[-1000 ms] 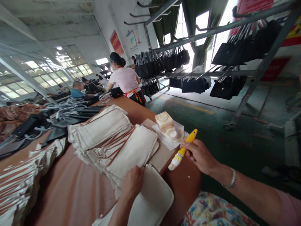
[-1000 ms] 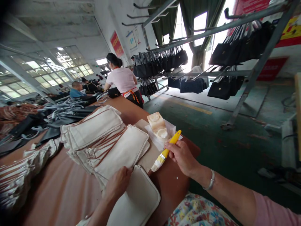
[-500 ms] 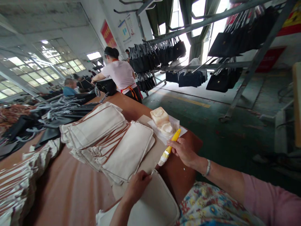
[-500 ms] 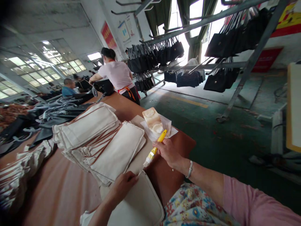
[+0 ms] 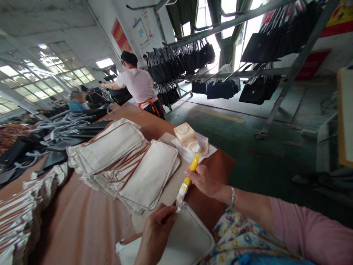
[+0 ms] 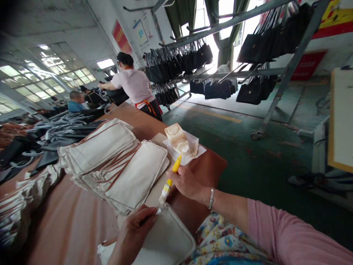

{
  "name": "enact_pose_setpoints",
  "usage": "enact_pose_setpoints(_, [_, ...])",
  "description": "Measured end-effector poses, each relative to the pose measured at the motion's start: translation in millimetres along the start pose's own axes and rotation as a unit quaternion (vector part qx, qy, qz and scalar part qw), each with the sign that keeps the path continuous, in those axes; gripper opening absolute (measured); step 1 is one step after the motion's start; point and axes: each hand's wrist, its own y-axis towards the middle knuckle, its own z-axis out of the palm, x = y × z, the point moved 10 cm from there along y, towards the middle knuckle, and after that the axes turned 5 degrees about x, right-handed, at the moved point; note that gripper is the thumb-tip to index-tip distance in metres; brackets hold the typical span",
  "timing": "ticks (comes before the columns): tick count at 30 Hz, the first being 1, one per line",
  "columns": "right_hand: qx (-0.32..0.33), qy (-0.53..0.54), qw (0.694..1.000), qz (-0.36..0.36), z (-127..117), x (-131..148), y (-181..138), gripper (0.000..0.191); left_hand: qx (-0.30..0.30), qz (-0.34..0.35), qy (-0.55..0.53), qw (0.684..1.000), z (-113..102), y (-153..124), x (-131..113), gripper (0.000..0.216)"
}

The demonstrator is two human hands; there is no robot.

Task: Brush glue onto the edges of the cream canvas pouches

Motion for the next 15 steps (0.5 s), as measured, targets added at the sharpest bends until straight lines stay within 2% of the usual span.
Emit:
enact_pose_setpoints(3, [-0.004,-0.027,0.999,-0.023,-5,17,-4,0.029,-0.019,0.018,0.019,0.999,-1,-3,-2,0.022])
enact_pose_setpoints(5, [0.023,-0.035,0.999,-0.024,1,23,-7,0.029,-0.033,0.036,0.031,0.998,-2,-5,-3,0.022])
enact_pose_setpoints(9, [0.040,-0.095,0.994,-0.036,3,27,-8,0.029,-0.083,0.104,0.078,0.988,-6,-16,-13,0.017])
enact_pose_setpoints(12, [0.010,-0.095,0.994,-0.044,-13,29,-2,0.028,-0.106,0.180,0.152,0.966,-5,-30,-31,0.017])
enact_pose_setpoints(15, [0.002,-0.062,0.997,-0.041,-18,31,3,0.027,-0.133,0.255,0.244,0.926,-1,-45,-48,0.020])
